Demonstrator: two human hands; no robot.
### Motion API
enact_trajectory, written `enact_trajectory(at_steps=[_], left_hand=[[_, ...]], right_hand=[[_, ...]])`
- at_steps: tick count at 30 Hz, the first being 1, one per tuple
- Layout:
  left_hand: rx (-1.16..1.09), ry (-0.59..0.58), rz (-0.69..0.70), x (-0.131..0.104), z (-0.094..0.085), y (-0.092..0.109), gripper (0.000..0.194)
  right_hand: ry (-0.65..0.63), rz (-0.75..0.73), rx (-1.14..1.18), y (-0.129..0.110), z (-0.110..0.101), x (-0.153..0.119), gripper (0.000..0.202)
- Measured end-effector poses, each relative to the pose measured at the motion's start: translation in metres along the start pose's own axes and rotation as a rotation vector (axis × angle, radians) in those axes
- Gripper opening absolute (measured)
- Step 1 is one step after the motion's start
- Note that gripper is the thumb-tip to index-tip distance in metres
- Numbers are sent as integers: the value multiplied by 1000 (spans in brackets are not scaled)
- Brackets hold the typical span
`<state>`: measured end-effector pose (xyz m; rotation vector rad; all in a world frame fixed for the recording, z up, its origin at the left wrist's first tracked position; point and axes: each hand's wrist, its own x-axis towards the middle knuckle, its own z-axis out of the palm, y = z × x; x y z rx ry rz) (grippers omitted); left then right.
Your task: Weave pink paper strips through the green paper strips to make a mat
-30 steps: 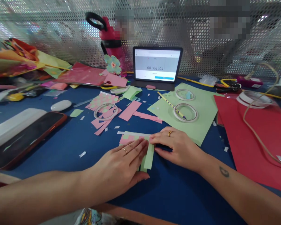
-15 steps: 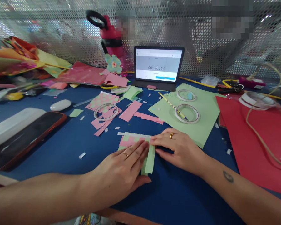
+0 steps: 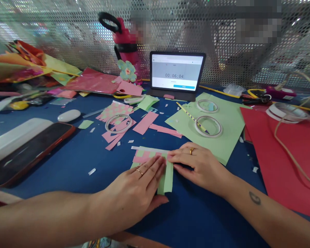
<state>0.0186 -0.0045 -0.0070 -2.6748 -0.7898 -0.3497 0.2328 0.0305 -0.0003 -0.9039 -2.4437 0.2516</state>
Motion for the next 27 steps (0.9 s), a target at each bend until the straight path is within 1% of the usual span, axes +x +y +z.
enact_trajectory(at_steps=[15, 24, 27], left_hand=[[-10, -2, 5, 0, -2, -1, 53], [-22, 19, 16, 1, -2, -2, 52], [-24, 8, 8, 1, -2, -2, 52]], right_hand=[[9, 17, 5, 0, 0, -1, 20], [1, -27, 14, 3, 0, -2, 19], [-5, -31, 14, 3, 0, -3, 19]])
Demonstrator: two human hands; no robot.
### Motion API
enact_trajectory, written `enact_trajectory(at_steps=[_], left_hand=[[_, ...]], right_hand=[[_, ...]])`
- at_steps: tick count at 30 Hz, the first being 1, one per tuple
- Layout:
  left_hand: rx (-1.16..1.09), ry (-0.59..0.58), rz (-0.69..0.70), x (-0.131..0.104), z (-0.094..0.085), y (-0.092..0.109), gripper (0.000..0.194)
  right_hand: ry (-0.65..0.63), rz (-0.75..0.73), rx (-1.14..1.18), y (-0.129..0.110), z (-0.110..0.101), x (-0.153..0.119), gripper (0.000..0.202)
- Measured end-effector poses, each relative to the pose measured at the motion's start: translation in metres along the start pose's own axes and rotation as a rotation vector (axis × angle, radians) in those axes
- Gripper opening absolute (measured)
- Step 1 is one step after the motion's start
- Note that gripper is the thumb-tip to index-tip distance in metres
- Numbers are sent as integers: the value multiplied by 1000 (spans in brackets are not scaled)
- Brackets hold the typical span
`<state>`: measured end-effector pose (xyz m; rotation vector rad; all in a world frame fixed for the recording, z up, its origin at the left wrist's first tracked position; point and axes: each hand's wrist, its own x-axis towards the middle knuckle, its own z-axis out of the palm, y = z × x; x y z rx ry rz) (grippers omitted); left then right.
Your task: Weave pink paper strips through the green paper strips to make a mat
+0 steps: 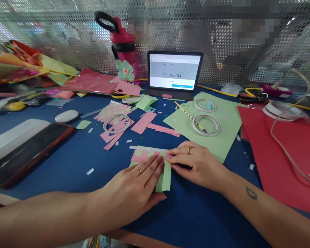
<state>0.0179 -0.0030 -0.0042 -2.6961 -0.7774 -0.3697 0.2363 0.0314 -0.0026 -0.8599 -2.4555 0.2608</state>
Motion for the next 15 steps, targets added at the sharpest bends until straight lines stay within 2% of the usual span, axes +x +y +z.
enact_trajectory(at_steps=[4, 10, 15], left_hand=[[8, 0, 0, 0, 0, -2, 52], [-11, 33, 31, 1, 3, -4, 51], [-39, -8, 41, -1, 5, -4, 52]], right_hand=[[-17, -33, -13, 2, -1, -1, 20], [-56, -169, -99, 3, -5, -1, 24], [-13, -161, -78, 2, -8, 0, 25]])
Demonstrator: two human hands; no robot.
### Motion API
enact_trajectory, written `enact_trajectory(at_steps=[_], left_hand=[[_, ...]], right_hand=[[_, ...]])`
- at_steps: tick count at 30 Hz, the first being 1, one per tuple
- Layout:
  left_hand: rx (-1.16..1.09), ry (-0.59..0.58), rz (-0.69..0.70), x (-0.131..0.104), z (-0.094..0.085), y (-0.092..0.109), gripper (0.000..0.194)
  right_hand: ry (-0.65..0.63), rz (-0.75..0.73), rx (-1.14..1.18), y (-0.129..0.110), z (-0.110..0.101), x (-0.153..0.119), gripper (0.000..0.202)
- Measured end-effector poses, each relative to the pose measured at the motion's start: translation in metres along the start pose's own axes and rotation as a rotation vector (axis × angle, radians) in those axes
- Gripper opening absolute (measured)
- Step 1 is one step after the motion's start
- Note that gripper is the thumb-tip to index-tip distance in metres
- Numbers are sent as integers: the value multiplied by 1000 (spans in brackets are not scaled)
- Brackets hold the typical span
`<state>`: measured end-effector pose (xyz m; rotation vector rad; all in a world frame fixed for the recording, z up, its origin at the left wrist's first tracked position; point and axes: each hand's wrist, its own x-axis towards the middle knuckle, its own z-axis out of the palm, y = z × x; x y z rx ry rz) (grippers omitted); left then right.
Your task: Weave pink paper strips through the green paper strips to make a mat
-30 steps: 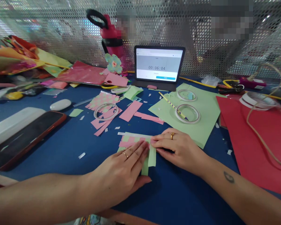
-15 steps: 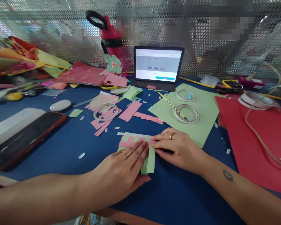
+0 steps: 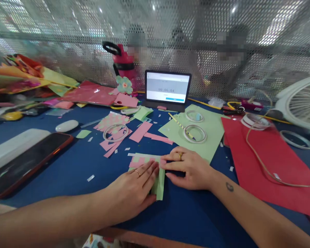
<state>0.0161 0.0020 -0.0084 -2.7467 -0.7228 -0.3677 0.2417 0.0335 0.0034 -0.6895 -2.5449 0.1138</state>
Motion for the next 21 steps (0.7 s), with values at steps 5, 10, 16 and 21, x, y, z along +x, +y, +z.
enact_trajectory(at_steps=[5, 10, 16, 21], left_hand=[[-98, -175, 33, -1, -11, -2, 73], [-123, -242, 69, -1, -17, -4, 82], [162, -60, 177, -8, 19, -8, 52], [280, -5, 197, -15, 61, -12, 44]], right_hand=[[75, 97, -129, 20, -18, 12, 19], [-161, 206, -665, 83, -45, 42, 25], [-331, 477, -910, 164, -32, 80, 40], [-300, 587, -855, 195, -6, 95, 51]])
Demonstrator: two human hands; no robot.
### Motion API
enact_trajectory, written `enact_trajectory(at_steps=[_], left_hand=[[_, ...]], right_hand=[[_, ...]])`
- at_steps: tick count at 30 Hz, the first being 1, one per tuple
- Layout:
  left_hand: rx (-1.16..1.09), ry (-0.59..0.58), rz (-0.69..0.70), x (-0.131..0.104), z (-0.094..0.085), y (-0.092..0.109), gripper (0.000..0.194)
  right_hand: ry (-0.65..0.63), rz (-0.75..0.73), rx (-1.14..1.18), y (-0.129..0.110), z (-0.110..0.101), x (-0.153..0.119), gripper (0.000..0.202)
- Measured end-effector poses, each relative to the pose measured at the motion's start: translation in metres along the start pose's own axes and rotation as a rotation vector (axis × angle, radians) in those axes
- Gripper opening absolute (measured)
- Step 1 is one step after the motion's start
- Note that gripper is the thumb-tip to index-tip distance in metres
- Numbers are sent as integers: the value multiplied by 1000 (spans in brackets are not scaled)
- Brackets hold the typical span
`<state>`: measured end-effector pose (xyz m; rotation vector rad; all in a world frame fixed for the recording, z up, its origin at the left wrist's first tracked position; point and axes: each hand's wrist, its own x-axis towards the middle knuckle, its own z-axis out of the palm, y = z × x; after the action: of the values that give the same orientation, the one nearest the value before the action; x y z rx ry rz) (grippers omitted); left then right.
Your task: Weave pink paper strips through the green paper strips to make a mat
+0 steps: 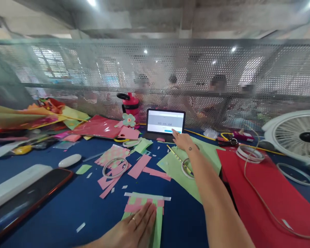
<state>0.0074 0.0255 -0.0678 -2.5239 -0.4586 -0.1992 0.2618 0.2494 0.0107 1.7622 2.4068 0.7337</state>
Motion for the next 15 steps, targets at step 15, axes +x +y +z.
enact_trajectory(at_steps=[15], left_hand=[[2, -5, -49, -2, 3, 2, 45]], right_hand=[[-3, -19, 63, -3, 11, 2, 51]])
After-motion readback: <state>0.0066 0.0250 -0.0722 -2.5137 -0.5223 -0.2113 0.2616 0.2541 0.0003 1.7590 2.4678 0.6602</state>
